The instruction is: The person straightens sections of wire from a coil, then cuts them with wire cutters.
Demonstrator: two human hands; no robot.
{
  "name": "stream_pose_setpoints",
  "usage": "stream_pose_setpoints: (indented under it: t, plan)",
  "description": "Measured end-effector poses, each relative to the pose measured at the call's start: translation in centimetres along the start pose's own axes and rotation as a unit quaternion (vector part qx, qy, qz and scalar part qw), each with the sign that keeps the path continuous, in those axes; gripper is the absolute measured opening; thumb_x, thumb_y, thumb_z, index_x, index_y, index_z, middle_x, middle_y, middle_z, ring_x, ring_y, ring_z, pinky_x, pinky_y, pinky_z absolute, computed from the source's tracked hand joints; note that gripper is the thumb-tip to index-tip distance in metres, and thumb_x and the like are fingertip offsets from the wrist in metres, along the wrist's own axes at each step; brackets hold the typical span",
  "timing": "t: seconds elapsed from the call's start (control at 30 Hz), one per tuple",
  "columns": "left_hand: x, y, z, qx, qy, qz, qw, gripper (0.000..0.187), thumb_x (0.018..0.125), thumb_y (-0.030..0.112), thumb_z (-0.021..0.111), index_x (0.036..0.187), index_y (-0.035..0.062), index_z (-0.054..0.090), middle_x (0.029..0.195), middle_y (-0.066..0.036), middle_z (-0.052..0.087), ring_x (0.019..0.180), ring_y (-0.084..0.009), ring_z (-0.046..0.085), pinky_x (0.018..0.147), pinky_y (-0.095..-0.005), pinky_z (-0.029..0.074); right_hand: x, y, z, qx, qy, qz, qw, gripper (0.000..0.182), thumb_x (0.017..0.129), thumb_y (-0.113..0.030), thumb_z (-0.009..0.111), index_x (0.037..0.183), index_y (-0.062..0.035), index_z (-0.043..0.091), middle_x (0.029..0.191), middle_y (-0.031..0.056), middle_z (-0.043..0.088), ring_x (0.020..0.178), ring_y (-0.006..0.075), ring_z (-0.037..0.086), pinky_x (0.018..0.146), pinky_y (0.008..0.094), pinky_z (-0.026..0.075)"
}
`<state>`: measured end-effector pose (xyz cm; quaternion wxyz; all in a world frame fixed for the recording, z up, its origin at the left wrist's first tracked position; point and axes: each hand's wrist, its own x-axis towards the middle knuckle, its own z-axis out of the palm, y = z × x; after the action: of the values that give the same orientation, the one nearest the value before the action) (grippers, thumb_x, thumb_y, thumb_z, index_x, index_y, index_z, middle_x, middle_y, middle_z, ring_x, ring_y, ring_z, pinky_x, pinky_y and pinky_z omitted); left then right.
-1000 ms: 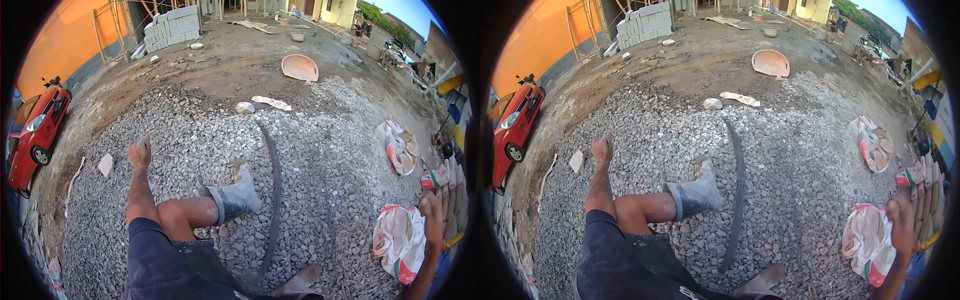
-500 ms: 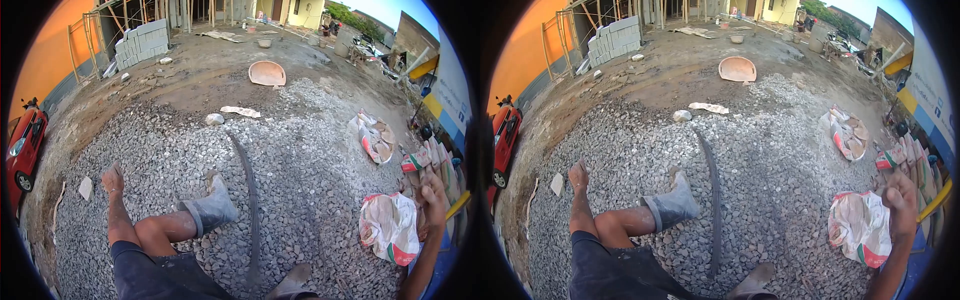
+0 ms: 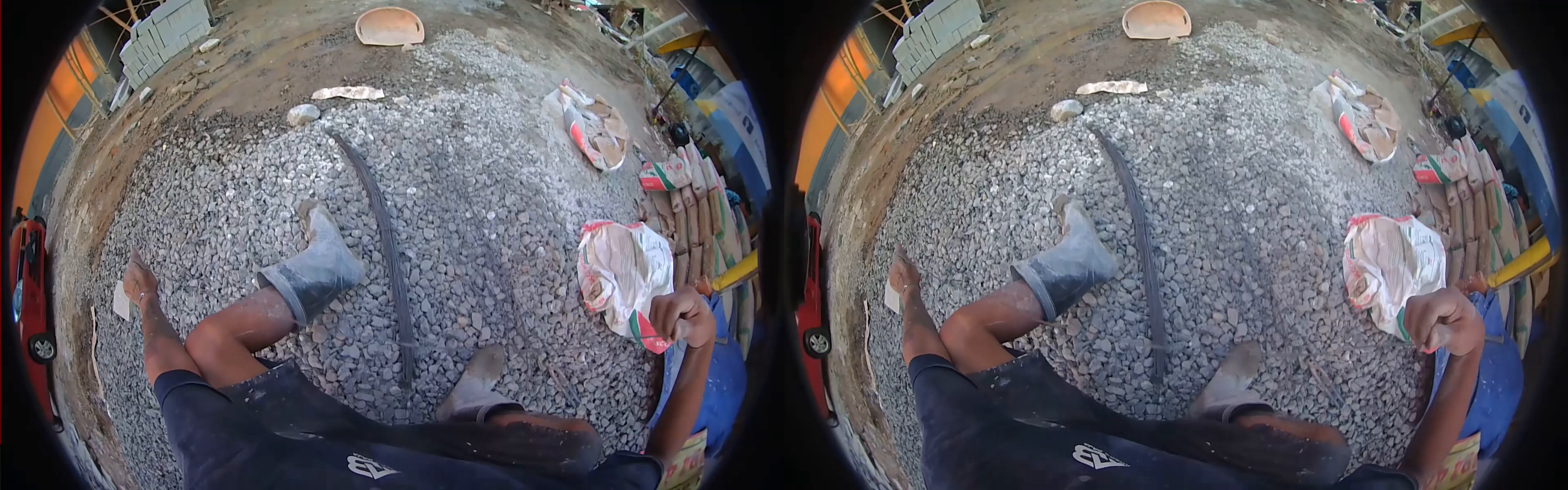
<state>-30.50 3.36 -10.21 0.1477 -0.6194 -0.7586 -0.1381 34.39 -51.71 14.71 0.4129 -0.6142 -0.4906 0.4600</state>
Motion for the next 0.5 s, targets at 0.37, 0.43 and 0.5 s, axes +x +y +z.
stream_pose_setpoints:
  t: [0.37,0.43,0.5]
  plan:
    - [4.3,9.0,-2.8,-0.108,0.147,0.057,0.982,0.057,0.093,0.050,0.022,0.108,0.0084,0.058,0.089,-0.022,0.062,0.083,-0.0419,0.057,0.069,-0.0490,0.043,-1.0,8.2,-3.2,0.099,0.374,-0.014,0.922,0.020,0.093,-0.024,0.046,0.080,-0.0091,0.045,0.057,-0.0089,0.022,0.048,0.0033,0.021,0.045,0.0203,0.019]
    - [3.9,13.3,-6.6,-0.163,0.137,0.059,0.975,0.055,0.093,0.050,0.024,0.105,0.0066,0.056,0.090,-0.023,0.062,0.084,-0.0426,0.057,0.069,-0.0493,0.042,-1.6,10.9,-3.0,0.156,0.480,-0.007,0.863,0.018,0.094,-0.021,0.045,0.081,-0.0097,0.046,0.057,-0.0094,0.023,0.046,0.0028,0.020,0.043,0.0199,0.019]
    - [4.5,15.5,-7.1,-0.172,0.155,0.045,0.972,0.053,0.092,0.050,0.028,0.100,0.0050,0.055,0.089,-0.022,0.062,0.084,-0.0419,0.057,0.069,-0.0487,0.042,-3.4,15.7,-2.2,0.182,0.532,0.052,0.825,0.018,0.094,-0.023,0.045,0.081,-0.0097,0.047,0.056,-0.0093,0.023,0.046,0.0027,0.022,0.042,0.0199,0.020]
